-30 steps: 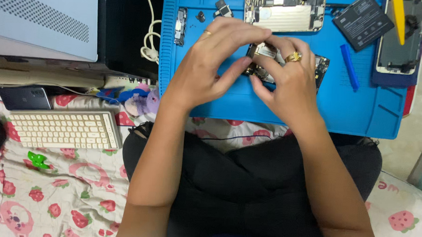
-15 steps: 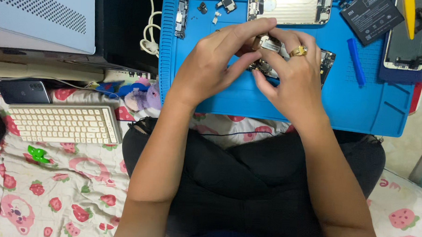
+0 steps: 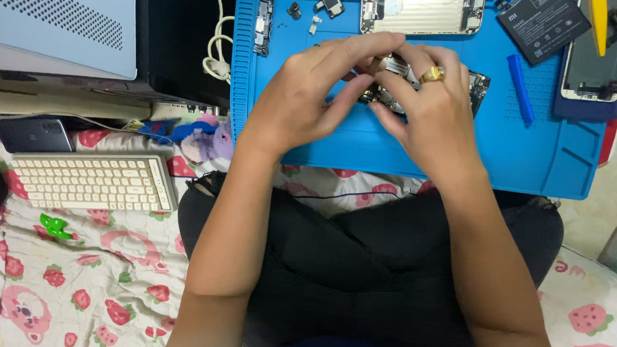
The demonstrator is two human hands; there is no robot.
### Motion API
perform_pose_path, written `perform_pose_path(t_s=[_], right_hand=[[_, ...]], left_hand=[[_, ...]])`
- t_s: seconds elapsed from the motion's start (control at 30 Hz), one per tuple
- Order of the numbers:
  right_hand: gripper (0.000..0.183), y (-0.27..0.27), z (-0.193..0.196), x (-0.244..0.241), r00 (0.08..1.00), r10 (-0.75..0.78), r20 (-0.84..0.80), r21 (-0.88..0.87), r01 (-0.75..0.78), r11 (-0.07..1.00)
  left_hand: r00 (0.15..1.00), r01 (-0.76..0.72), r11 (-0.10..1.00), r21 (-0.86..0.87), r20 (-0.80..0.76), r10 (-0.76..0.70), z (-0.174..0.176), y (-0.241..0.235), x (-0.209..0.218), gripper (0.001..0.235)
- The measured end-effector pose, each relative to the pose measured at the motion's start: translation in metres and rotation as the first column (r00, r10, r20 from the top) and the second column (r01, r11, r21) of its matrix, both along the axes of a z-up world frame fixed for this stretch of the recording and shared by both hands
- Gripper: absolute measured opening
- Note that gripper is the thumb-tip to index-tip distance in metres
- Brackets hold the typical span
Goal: The person is repairing a disassembled smartphone by connecting ribbon cables and reattaching internal components. They use a small screwdriver to secure parts and carefully align connectors on the motherboard.
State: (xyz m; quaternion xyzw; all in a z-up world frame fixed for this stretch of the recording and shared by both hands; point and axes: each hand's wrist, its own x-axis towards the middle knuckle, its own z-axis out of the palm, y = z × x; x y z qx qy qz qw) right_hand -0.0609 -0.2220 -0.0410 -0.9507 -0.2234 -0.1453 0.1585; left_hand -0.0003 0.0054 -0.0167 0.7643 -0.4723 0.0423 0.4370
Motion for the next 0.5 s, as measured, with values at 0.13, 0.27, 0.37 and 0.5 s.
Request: perform_pose_path(t_s=[0.13,0.27,0.37,0.5], right_hand=[[0.044,-0.002,0.003,0.001,1.000,0.029,-0.012,-0.019,-0.029,0.999],[0.042,-0.002,0.003,0.003,1.000,0.026,0.008,-0.043,-0.026,0.999],[0.041,0.000,0.001,0.002,1.000,0.022,0.008,-0.035,-0.022,0.999],[0.043,0.002,0.001,0.003,1.000,0.003,0.003,0.006,-0.003,1.000]], left_hand=[[0.980,-0.104,0.994,0.042,0.176,0.095,-0.002,-0.001,0.002,0.048],[0.998,-0.048,0.999,-0.008,0.046,0.048,-0.001,0.000,0.002,0.044],[0.995,-0.080,0.997,0.012,0.058,0.079,-0.001,0.000,0.001,0.043],[0.996,-0.092,0.994,0.056,0.004,0.092,-0.017,0.003,-0.001,0.060]])
